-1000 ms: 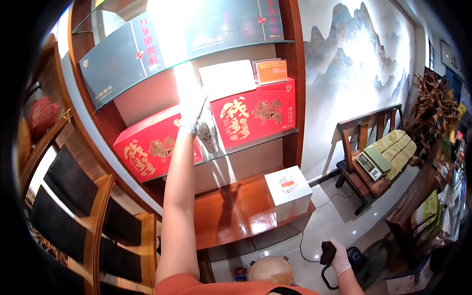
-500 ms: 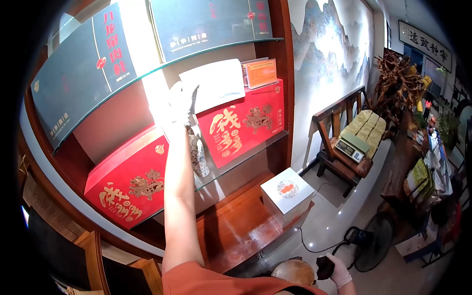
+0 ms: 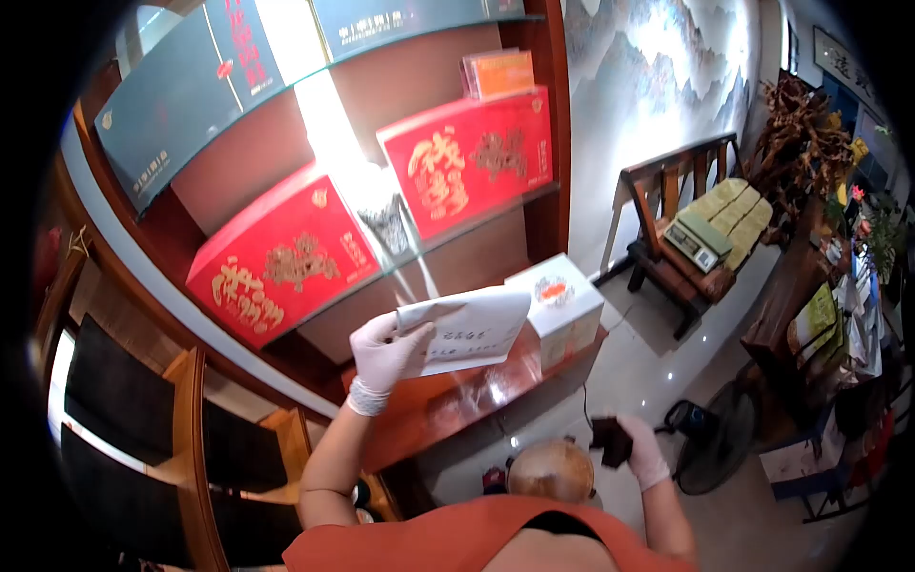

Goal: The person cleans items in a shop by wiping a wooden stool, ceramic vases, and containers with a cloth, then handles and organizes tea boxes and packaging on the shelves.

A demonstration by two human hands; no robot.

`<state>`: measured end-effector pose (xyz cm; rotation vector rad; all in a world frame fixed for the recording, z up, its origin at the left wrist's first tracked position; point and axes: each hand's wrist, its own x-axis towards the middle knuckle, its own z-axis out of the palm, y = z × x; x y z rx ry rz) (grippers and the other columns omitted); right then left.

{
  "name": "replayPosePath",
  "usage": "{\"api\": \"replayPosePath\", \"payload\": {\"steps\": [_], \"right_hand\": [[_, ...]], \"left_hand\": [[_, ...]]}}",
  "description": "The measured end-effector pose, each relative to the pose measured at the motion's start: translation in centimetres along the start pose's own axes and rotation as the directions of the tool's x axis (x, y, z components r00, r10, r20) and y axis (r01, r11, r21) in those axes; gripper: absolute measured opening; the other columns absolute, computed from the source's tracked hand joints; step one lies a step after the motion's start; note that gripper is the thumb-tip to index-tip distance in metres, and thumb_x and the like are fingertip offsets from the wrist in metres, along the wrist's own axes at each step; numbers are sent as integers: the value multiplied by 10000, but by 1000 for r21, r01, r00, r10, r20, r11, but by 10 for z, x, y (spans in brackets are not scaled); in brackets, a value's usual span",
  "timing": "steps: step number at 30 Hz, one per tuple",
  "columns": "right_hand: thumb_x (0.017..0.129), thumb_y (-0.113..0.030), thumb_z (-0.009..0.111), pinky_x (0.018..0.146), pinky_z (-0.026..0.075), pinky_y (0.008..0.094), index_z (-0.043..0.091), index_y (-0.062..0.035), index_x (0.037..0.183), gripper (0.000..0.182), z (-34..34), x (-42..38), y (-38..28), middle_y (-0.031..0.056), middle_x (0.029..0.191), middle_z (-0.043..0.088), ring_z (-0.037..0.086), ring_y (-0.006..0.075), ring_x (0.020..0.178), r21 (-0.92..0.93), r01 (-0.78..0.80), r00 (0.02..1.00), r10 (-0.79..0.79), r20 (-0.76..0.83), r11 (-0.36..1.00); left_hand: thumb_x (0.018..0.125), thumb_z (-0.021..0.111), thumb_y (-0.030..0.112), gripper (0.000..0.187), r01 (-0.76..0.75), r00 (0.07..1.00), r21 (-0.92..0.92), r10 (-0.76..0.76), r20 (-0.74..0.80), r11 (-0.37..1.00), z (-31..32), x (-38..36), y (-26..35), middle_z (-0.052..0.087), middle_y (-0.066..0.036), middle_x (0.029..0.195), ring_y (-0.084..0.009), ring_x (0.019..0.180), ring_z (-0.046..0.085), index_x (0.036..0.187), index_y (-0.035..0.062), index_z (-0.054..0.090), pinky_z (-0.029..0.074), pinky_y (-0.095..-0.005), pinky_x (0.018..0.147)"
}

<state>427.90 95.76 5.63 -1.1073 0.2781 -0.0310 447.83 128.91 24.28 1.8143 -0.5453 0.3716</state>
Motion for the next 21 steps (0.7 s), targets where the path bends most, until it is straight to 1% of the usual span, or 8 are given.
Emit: {"api": "replayPosePath", "payload": {"steps": [3,9,11,13,15,17,19,21], "right_hand": [[951,-354,413,549,476,239,628,40,1058,461,7,16,-35,120,867,670,618,148,673,57,4,1000,-4,-2,998],[930,-201,496,653,524,311,571,23,1160,330,124,-4,-130,160,1054,634,634,188,773,-94,421,894,-430,-124,902],[876,-185,558,823,495,376,558,-31,1200,359,149,11,-121,159,1161,595,602,254,979,-519,844,343,-878,333,133],[798,-181,609,969,397,424,556,-94,1221,435,190,14,-126,132,1230,563,534,295,1112,-394,916,267,-616,741,-77],[761,-153,626,962,401,432,564,-89,1209,457,208,19,-98,154,1259,537,551,323,1070,-464,836,247,-554,795,-294],[776,-145,600,977,378,415,594,-112,1170,395,185,45,-89,94,1204,588,563,236,1068,-577,770,305,-638,707,-271],[750,-58,604,877,461,386,655,-63,1060,315,142,71,-90,106,1051,655,597,261,1005,-695,714,371,-793,483,-88],[841,-84,562,731,518,340,645,-10,1063,248,70,102,-69,118,960,672,652,240,804,-796,425,789,-607,92,431]], "left_hand": [[752,731,-8,232,-22,997,10,22,-73,1000,17,-46,5,667,-17,850,-64,762,599,975,-41,674,499,-219,680],[738,749,-3,262,107,980,-96,-121,-155,990,34,-91,13,672,-36,863,-77,763,604,983,-46,664,505,-231,684],[735,756,0,265,326,924,-269,-365,-112,907,47,-97,24,671,-45,863,-82,764,605,977,-47,659,508,-235,683],[757,726,-2,220,345,907,-632,-420,35,694,60,-103,29,666,-50,881,-85,765,603,953,-55,640,502,-235,675],[769,708,2,213,174,985,-239,-170,37,955,52,-111,9,665,-52,888,-96,770,610,967,-49,648,506,-242,683],[782,697,31,210,482,851,-500,-520,72,719,60,-113,23,674,-81,902,-127,785,626,966,-63,660,513,-271,714],[788,689,30,229,502,822,-529,-568,44,684,59,-113,26,674,-102,929,-142,789,632,985,-79,646,516,-279,730],[804,674,49,278,517,794,-586,-606,54,625,57,-120,18,665,-122,960,-168,820,643,1041,-85,619,522,-294,750]]}}
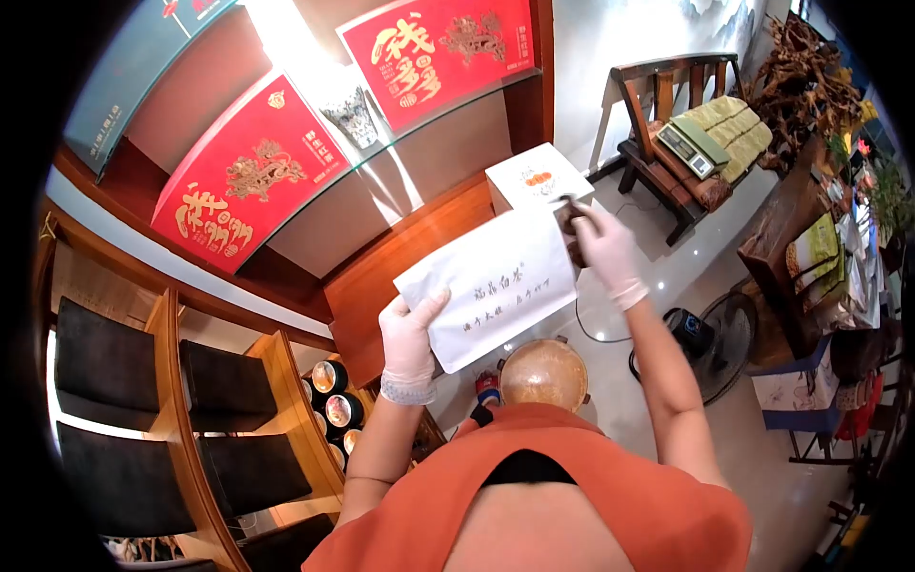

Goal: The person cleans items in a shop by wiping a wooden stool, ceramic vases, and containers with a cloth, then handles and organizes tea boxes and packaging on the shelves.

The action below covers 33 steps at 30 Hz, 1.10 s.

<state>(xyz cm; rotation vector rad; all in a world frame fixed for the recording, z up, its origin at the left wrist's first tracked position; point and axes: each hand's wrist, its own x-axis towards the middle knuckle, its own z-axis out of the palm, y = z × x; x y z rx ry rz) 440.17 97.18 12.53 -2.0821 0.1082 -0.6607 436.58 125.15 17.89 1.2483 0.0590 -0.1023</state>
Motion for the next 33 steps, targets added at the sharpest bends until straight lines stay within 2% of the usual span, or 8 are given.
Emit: {"api": "replayPosePath", "payload": {"steps": [4,7,9,18,22,24,30,33], "right_hand": [[888,-109,559,643,521,287,589,56,1113,280,-54,-14,-18,96,886,650,616,114,727,549,-141,881,358,-310,824],[807,14,588,788,493,368,573,46,1115,310,-49,-57,-81,148,995,625,605,226,896,-46,136,835,-140,-532,990],[697,-31,641,826,443,369,604,-33,1083,388,-34,-70,-121,159,1158,586,571,286,994,-125,627,768,-637,-66,769],[793,-258,563,1003,317,511,619,-178,1155,374,-38,-74,-108,93,1344,504,491,274,1170,-508,388,851,-511,-123,769],[855,-153,537,910,452,316,614,-36,1113,294,-76,-43,-30,139,1156,620,609,282,973,230,-13,888,117,-445,973],[898,-181,515,823,490,301,600,20,1092,291,-109,-53,17,113,1023,656,635,216,878,927,-152,890,455,-22,342],[915,-211,507,862,448,265,506,61,1217,407,-184,-109,-67,77,1042,612,586,145,925,978,-84,954,297,24,192],[906,-205,468,796,423,258,506,75,1215,419,-221,-127,-96,71,1020,592,536,122,879,827,-60,969,233,-87,560]], "left_hand": [[821,648,77,310,60,998,-102,-59,18,993,11,0,9,655,-138,983,-192,844,647,1078,-89,593,526,-310,763],[829,623,69,278,57,996,-83,-51,74,995,25,-1,5,651,-132,1001,-185,837,642,1066,-76,605,525,-308,764],[848,594,76,260,-14,993,-171,34,115,985,42,-2,0,649,-118,1004,-179,850,637,1072,-54,606,522,-304,763],[802,636,77,459,-73,947,-205,132,293,976,58,-17,9,580,-133,1194,-233,1079,569,1235,-24,520,444,-366,971],[837,594,80,488,-1,941,-172,60,333,985,68,-23,5,538,-132,1221,-257,1105,548,1288,-19,438,446,-414,974],[872,592,172,500,61,920,-187,18,393,980,70,-21,-4,530,-133,1239,-269,1111,551,1310,7,418,459,-436,968],[942,488,399,563,464,766,-327,-187,615,823,100,-14,-68,498,-125,1337,-302,1170,526,1370,50,380,423,-466,1008],[942,467,439,597,467,730,-287,-182,659,836,132,-26,-83,480,-129,1346,-302,1182,515,1388,61,349,417,-463,1018]]}}
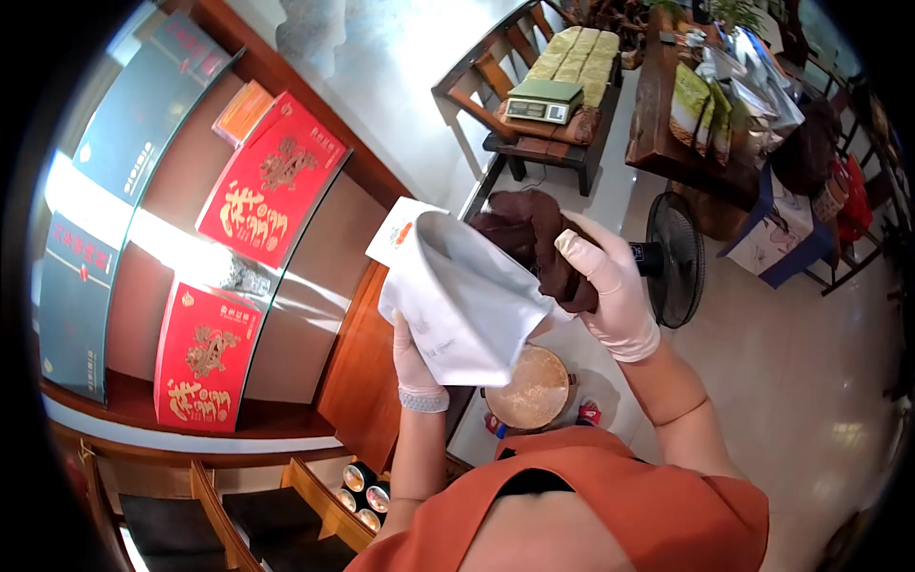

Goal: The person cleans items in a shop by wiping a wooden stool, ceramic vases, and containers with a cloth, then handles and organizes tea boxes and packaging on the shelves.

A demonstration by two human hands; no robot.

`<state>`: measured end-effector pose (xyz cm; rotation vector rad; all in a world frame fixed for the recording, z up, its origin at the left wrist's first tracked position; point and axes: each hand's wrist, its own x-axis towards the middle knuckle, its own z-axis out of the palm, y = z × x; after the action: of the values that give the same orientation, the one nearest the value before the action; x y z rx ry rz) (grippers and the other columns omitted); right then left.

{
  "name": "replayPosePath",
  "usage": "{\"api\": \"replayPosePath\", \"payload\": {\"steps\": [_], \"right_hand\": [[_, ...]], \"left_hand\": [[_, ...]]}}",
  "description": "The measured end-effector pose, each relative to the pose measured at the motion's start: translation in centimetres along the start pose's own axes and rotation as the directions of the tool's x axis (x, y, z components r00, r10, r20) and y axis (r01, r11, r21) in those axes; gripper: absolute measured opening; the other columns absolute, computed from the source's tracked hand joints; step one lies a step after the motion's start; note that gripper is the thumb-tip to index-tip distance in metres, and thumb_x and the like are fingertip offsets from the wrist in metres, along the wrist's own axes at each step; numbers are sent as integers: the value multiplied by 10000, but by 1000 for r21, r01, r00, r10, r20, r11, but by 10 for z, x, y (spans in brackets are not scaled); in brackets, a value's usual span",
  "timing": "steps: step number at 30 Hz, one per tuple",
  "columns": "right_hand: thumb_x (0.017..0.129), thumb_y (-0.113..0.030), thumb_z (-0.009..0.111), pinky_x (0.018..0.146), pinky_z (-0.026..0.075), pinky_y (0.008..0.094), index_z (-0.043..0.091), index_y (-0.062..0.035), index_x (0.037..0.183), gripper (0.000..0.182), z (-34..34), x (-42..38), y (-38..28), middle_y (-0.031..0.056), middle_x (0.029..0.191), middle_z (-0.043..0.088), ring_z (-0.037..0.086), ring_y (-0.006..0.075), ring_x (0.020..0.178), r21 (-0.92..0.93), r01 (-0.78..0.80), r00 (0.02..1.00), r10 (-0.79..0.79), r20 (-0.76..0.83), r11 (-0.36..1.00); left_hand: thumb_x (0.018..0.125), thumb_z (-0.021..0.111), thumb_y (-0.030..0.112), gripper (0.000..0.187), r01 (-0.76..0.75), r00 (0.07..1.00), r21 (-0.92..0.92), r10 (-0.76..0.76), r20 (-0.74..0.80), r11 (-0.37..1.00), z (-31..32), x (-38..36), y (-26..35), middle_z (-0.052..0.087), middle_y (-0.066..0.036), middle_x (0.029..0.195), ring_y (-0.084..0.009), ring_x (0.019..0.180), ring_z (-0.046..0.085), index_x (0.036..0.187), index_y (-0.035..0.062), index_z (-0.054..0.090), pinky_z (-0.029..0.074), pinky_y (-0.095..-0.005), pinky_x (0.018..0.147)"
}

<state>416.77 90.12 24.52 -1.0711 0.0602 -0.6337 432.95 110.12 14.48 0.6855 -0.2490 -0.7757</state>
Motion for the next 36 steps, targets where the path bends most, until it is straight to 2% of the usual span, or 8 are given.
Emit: {"api": "replayPosePath", "payload": {"steps": [3,7,11,15,19,24,31,36], "right_hand": [[874,-167,509,805,427,281,522,79,1187,399,1,-14,-44,98,1017,599,550,176,877,-178,260,958,-276,-71,949],[793,-183,637,966,391,405,588,-13,1099,353,8,-30,-60,144,1319,476,481,340,1154,-620,770,619,-412,668,151],[759,-221,668,865,425,377,594,-68,1148,425,-6,-79,-56,103,1289,516,522,286,1081,-752,659,714,-327,619,17],[732,-204,708,783,443,344,621,-70,1121,420,-19,-135,-49,75,1190,589,551,252,950,-772,627,755,-319,572,100],[804,-32,583,794,490,322,644,-20,1034,238,-46,-179,-71,103,947,665,620,208,857,-615,184,958,-1,286,766],[898,-55,439,939,459,322,557,51,1154,301,-17,-160,-104,113,1175,604,592,197,1051,-250,274,891,-343,-297,929],[875,-286,563,895,460,348,582,-146,1196,350,-15,-118,-67,100,1332,513,468,287,1230,-662,721,554,-404,728,-203],[902,-242,531,788,475,311,603,-98,1136,284,-142,-230,-5,22,1091,623,596,183,900,-657,567,756,2,654,496]], "left_hand": [[921,500,453,617,10,988,8,-11,154,1000,23,10,-19,475,-114,1353,-294,1196,495,1387,75,361,399,-456,1035],[934,465,455,636,-31,977,41,21,211,999,56,9,-38,437,-124,1385,-289,1250,445,1409,59,315,362,-437,1062],[898,517,466,694,-5,967,-4,5,256,1000,73,1,-36,408,-160,1404,-314,1264,433,1410,48,305,360,-462,1063],[839,594,498,756,-10,973,94,-12,229,995,59,-4,-41,468,-156,1345,-306,1168,519,1392,55,331,443,-441,988],[913,508,327,366,231,921,-330,-96,378,915,61,-7,-47,534,-60,994,-174,845,518,1139,47,443,461,-337,784],[947,455,177,126,704,614,-451,-151,774,549,67,-8,-89,506,4,742,-87,576,484,911,65,500,443,-238,619],[932,460,143,107,884,361,-253,-231,903,392,162,-13,-201,471,10,700,-77,562,475,850,78,484,421,-230,591],[904,467,118,133,854,508,-406,-355,785,325,233,-13,-238,442,5,641,-84,535,481,777,80,467,397,-224,555]]}}
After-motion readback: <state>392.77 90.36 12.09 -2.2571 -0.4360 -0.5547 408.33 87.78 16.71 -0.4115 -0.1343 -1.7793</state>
